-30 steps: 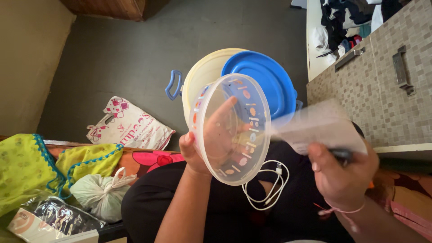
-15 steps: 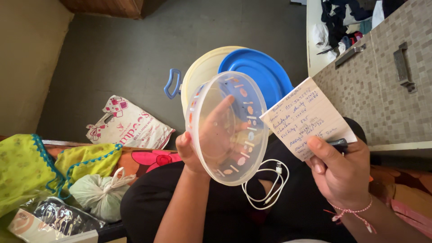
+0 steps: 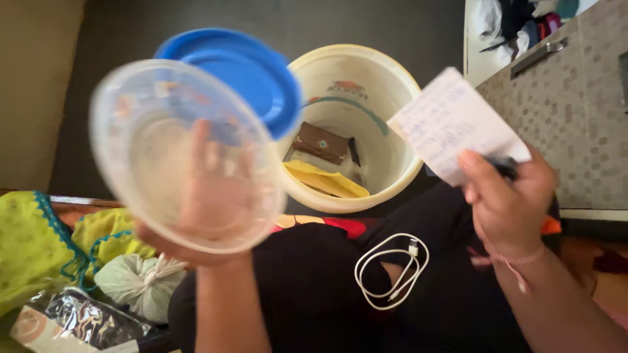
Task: The person sits on the floor and organizes various small items, including keys, a charging cable, jewelry, and hair ties, into a small plastic container. They also handle a comb and a yellow cloth, placing them into a larger bucket.
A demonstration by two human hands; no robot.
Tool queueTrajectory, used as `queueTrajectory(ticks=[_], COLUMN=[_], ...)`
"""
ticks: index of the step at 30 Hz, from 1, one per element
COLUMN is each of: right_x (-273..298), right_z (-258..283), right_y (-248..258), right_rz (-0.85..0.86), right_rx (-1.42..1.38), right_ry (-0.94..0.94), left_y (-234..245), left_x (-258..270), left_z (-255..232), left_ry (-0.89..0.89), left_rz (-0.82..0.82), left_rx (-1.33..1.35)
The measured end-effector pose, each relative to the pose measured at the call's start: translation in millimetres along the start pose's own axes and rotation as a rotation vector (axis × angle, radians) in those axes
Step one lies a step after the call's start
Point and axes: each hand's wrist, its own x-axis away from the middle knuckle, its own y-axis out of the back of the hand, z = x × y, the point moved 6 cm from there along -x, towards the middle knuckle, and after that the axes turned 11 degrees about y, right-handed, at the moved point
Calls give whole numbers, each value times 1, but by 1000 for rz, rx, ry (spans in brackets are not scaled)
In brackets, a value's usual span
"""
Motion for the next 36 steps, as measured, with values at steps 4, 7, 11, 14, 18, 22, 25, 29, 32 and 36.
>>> queueTrajectory(ticks=[4,7,11,14,18,22,25,29,32,36], right_x=[-43,-56,-33,-7,22,44,51,18,-32,-80], right_z=[-46,-127,-224,-277,-316,-335,-345,-342,-317,-246], right_y=[-31,-66,-130,-164,-178,-179,-176,-162,-124,-68], right_rz=[340,667,967,1279,1409,1433,1467,1301,987,660], right_rx=[585,746,895,994,1037,1057,977,982,954,688], right_ry=[182,-93,-103,-28,-26,7,-91,-224,-399,-584], left_y=[15,24,44,60,70,74,77,77,77,75], left_x=[-10,-23,-34,-42,-51,-56,-57,-54,-50,-50], left_z=[-21,-19,-12,-10,-10,-9,-10,-11,-10,-1], left_ry=[-83,-31,-14,18,28,61,77,72,74,152], left_rz=[-245,-357,-372,-407,-458,-469,-451,-467,-448,-299], left_rx=[-136,-390,-201,-242,-339,-305,-282,-279,-275,-162])
